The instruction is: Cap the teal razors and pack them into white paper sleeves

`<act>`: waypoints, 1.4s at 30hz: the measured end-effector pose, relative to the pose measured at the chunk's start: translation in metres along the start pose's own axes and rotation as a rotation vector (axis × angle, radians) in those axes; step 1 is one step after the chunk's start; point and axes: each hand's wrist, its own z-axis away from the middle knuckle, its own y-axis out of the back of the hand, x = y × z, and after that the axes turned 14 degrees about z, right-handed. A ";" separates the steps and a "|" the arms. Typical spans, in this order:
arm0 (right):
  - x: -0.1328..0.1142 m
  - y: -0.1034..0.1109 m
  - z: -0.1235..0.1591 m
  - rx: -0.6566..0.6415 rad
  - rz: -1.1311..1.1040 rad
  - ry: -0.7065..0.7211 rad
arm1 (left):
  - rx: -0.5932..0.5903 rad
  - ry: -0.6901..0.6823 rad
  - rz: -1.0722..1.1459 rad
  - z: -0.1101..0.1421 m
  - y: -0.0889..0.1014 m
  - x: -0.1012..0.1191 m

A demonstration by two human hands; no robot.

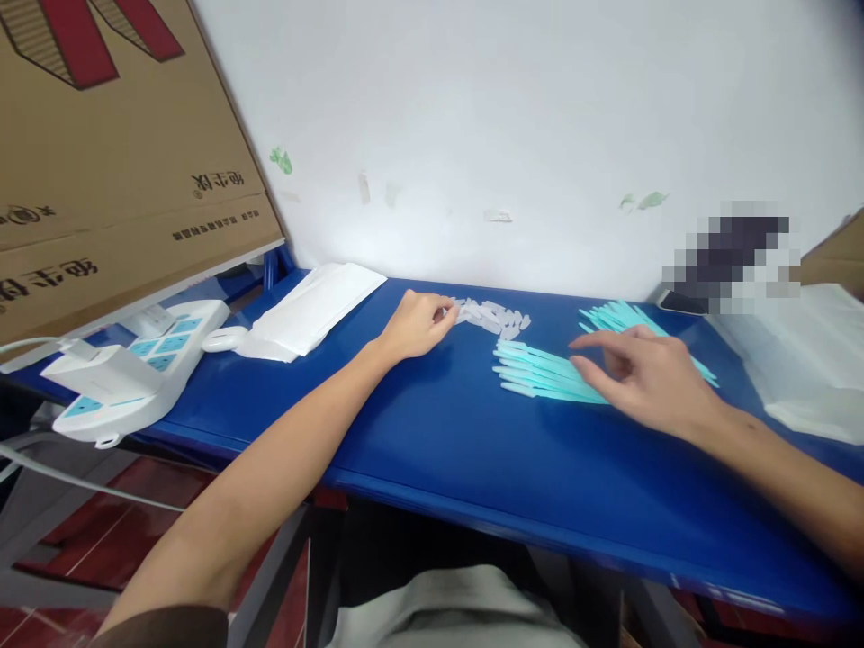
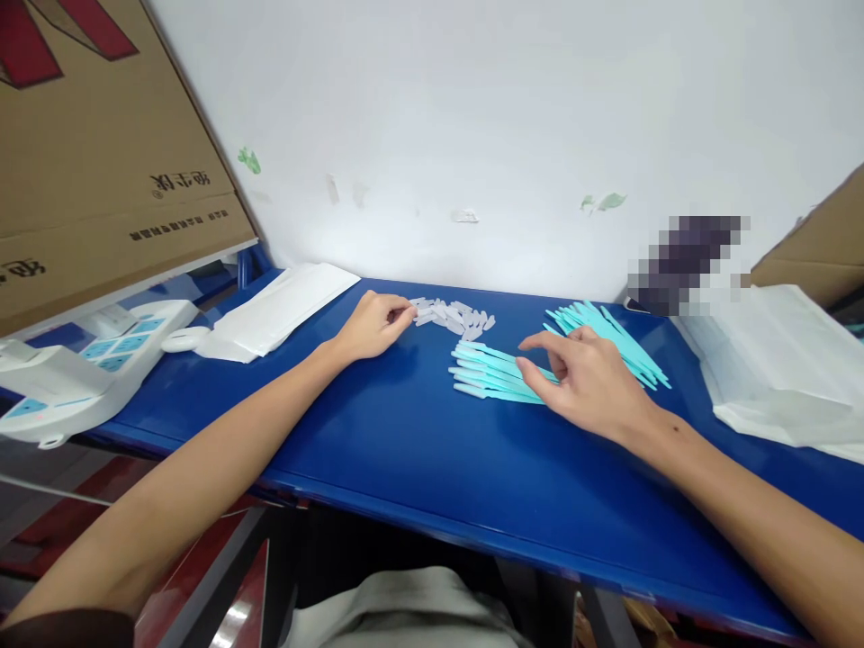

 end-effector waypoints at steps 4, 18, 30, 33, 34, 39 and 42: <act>0.001 0.002 -0.003 -0.140 -0.027 0.063 | 0.227 0.114 0.162 -0.002 0.007 -0.006; -0.016 0.004 -0.056 -0.733 0.035 0.205 | 0.302 0.171 0.067 -0.004 0.025 0.002; -0.023 -0.016 -0.030 -0.469 -0.020 0.189 | 0.047 0.113 -0.215 0.003 0.024 -0.022; -0.025 -0.012 -0.029 -0.274 -0.176 0.042 | 0.031 0.073 -0.165 0.004 0.018 -0.014; -0.028 -0.010 -0.030 -0.200 -0.236 -0.017 | 0.035 0.049 -0.126 0.004 0.016 -0.009; -0.057 -0.011 -0.028 0.090 -0.572 -0.194 | 0.134 -0.230 0.353 -0.003 -0.001 0.053; -0.072 -0.019 -0.020 0.250 -0.726 -0.238 | -0.035 -0.376 0.551 -0.016 -0.014 0.109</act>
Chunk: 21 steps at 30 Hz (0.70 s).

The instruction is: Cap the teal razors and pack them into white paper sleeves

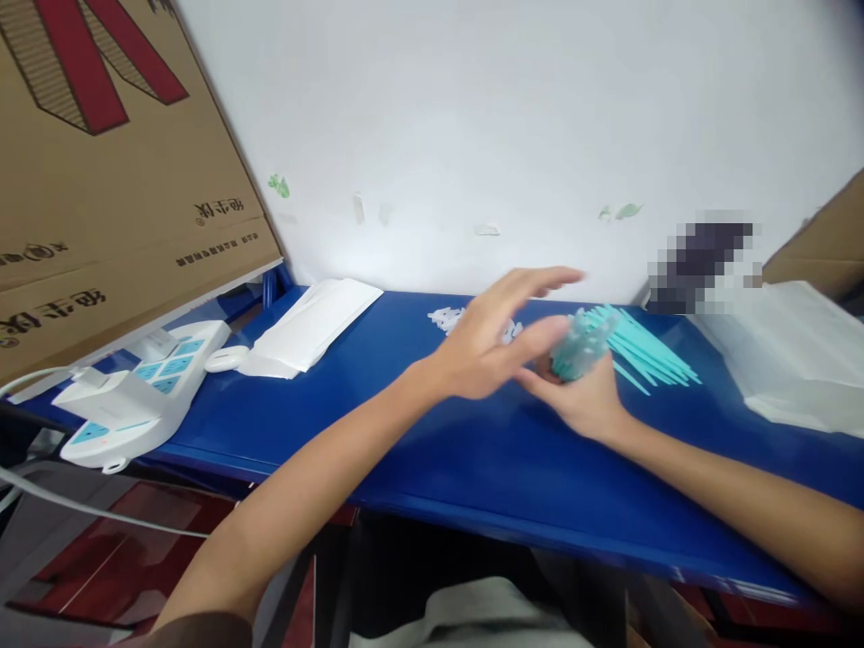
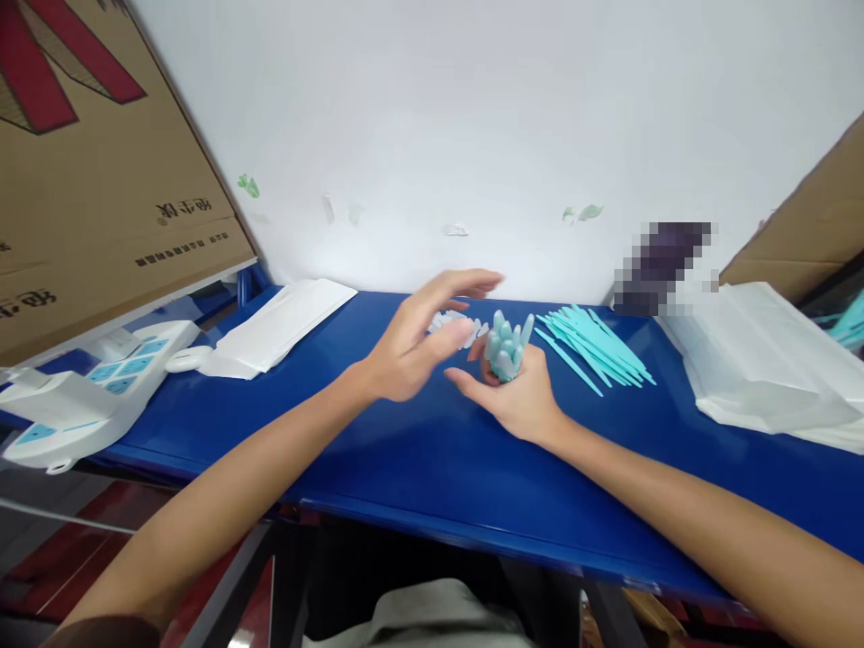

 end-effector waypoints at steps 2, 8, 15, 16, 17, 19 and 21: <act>-0.001 -0.004 0.007 0.053 -0.140 -0.043 | -0.147 0.011 0.082 -0.021 -0.020 0.014; -0.005 -0.001 0.005 -0.063 -0.273 -0.227 | -0.248 0.077 0.132 -0.061 -0.047 0.005; 0.006 0.001 -0.003 -0.196 -0.217 -0.246 | -0.126 0.166 0.070 -0.056 -0.063 -0.016; 0.009 0.000 -0.003 -0.212 -0.237 -0.244 | -0.113 0.163 0.063 -0.054 -0.063 -0.017; 0.011 -0.002 -0.003 -0.229 -0.259 -0.240 | -0.106 0.162 0.063 -0.053 -0.064 -0.018; 0.015 -0.004 -0.003 -0.252 -0.303 -0.233 | -0.086 0.178 0.086 -0.050 -0.064 -0.018; 0.016 -0.007 -0.002 -0.262 -0.334 -0.240 | -0.033 0.210 0.124 -0.049 -0.063 -0.019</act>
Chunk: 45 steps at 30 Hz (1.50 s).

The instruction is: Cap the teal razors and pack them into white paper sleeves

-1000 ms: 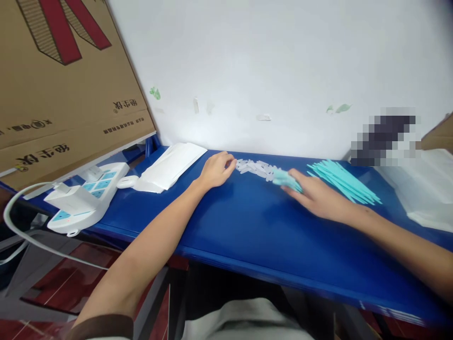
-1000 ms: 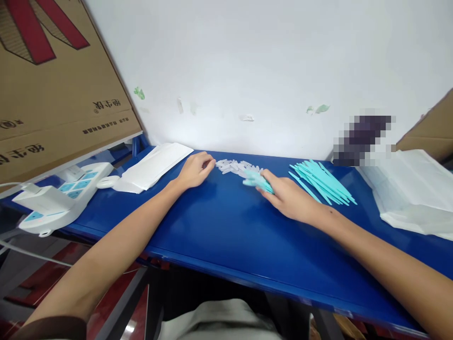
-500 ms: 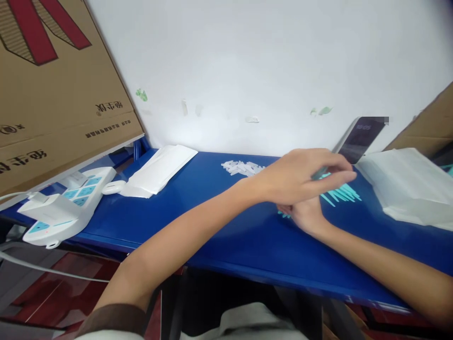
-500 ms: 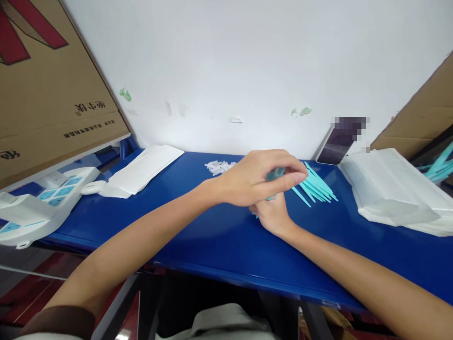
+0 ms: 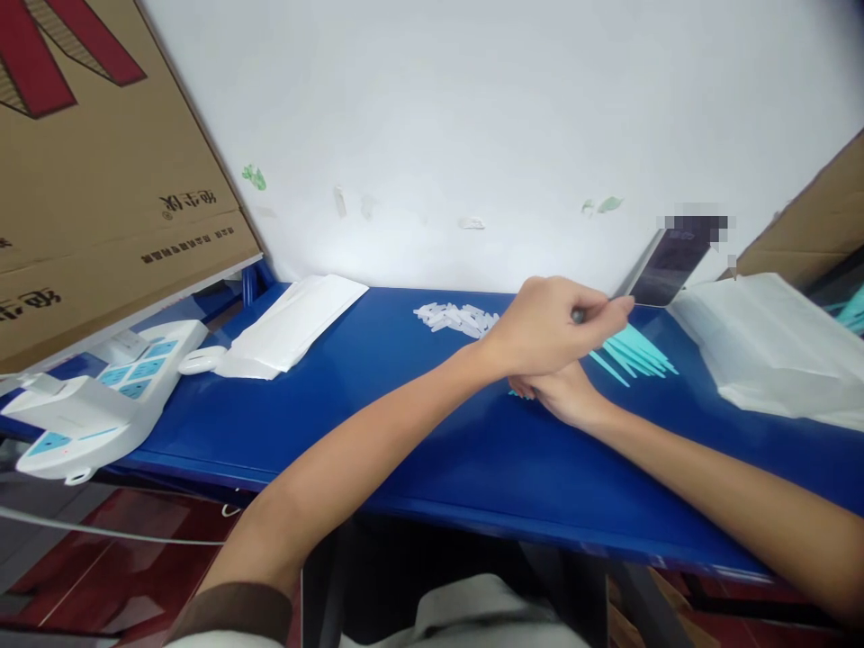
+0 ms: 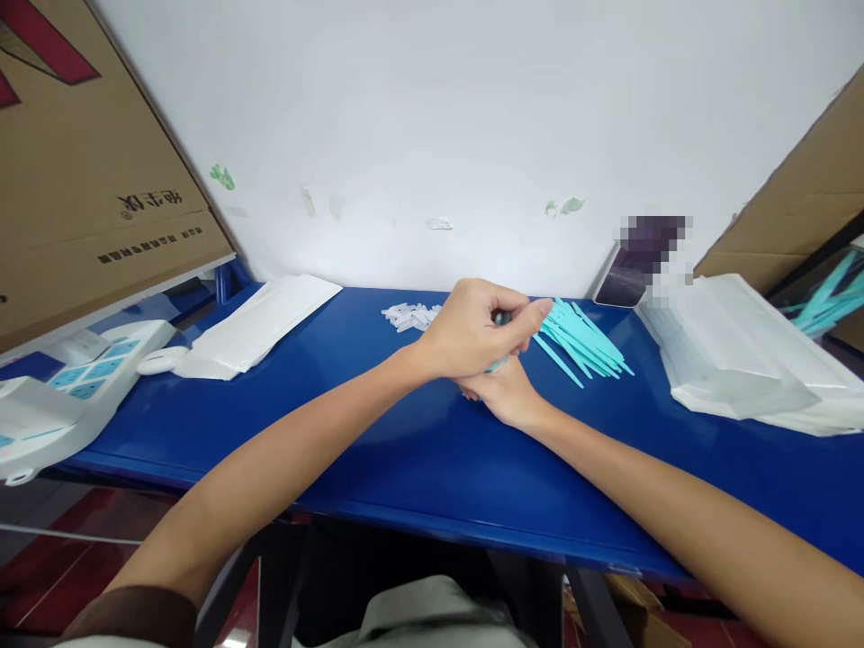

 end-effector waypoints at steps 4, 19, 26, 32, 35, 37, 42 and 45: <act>-0.001 -0.005 -0.001 -0.033 -0.042 -0.040 | 0.148 0.029 0.104 0.004 0.001 -0.004; -0.004 0.000 -0.002 -0.089 -0.165 -0.097 | 0.305 0.102 -0.501 0.021 0.117 -0.017; -0.003 0.003 -0.003 -0.082 -0.158 -0.045 | 0.113 1.110 -1.156 0.109 0.232 -0.017; -0.003 0.009 -0.003 -0.088 -0.163 -0.044 | 0.222 1.354 -1.109 0.139 0.251 -0.013; 0.000 0.010 -0.002 -0.070 -0.145 -0.039 | 0.281 1.301 -1.133 0.139 0.254 -0.017; 0.001 0.009 -0.001 -0.071 -0.142 -0.054 | 0.285 1.279 -1.138 0.140 0.256 -0.018; 0.002 0.006 0.001 -0.124 -0.138 -0.081 | 0.396 1.149 -1.157 0.140 0.261 -0.011; -0.002 0.005 0.002 -0.110 -0.080 -0.079 | 0.563 0.910 -1.091 0.128 0.260 0.003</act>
